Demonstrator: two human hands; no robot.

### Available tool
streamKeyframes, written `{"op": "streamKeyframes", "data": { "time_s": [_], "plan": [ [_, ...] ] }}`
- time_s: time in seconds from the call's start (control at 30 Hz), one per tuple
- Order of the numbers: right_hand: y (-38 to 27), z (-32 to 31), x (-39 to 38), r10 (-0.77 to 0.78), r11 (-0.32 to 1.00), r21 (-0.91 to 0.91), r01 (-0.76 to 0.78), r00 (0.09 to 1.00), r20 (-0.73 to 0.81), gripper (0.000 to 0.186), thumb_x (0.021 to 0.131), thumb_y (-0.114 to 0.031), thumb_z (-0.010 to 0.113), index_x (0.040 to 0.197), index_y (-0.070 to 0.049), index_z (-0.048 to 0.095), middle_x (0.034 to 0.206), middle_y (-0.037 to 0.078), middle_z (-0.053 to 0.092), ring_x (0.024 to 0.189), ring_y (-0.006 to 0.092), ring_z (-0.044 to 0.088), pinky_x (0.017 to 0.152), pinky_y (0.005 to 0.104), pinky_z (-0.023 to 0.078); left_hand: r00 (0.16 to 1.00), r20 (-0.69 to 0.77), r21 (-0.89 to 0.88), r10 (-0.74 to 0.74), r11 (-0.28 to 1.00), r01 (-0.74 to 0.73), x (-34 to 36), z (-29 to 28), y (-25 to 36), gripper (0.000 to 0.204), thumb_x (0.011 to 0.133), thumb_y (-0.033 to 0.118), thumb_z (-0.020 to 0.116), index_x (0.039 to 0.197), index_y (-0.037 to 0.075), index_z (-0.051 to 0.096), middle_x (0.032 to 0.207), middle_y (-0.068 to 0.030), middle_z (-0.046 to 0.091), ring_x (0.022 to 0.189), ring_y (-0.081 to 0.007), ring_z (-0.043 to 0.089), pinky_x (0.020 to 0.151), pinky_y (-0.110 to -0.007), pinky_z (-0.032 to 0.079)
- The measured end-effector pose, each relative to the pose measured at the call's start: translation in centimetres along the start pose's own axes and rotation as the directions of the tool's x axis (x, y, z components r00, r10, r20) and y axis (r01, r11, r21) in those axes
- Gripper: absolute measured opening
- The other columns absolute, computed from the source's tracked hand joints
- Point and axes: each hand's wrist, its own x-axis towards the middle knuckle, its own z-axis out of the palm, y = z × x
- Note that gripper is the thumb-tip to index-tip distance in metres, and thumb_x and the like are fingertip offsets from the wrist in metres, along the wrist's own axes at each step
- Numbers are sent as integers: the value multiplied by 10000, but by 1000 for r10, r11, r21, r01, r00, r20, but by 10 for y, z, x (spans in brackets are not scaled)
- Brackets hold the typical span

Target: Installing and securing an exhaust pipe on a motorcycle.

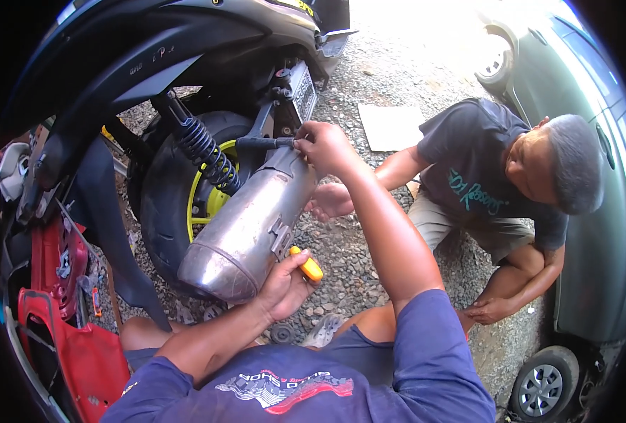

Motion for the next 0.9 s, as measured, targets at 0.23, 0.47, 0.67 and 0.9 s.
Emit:
{"op": "streamKeyframes", "data": {
  "time_s": [0.23,0.47,0.67,0.9],
  "plan": [
    [15,-14,16,-95,995,20,93,984,153,143,998,-76,717,1086,-1,634,902,66,741,740,132,674,664,316,547,1000,-9,8,3,1000,-3,3,0,-4,177,1069,276,702,1160,154,612,1043,8,668,984,-144,659,904,-346,554],
    [15,-4,6,184,952,213,-219,968,173,204,1044,-193,703,1021,10,684,822,58,727,718,136,682,667,317,551,1000,-12,12,6,1000,-6,1,-1,-1,191,1069,277,710,1171,158,602,1058,7,662,994,-141,659,899,-343,566],
    [19,5,7,69,990,119,-73,997,32,202,1039,-193,707,1061,8,712,821,67,732,710,151,682,672,330,556,1000,-10,20,14,1000,-14,1,1,0,194,1067,271,712,1175,160,594,1069,3,655,997,-144,658,904,-341,569],
    [20,7,-2,-149,977,-169,130,984,-100,265,954,-166,776,1128,24,710,994,134,771,934,211,726,858,385,586,1000,-21,5,-2,1000,2,0,1,-3,178,1060,252,706,1164,148,606,1094,-7,659,1015,-147,657,907,-351,564]
  ]
}}
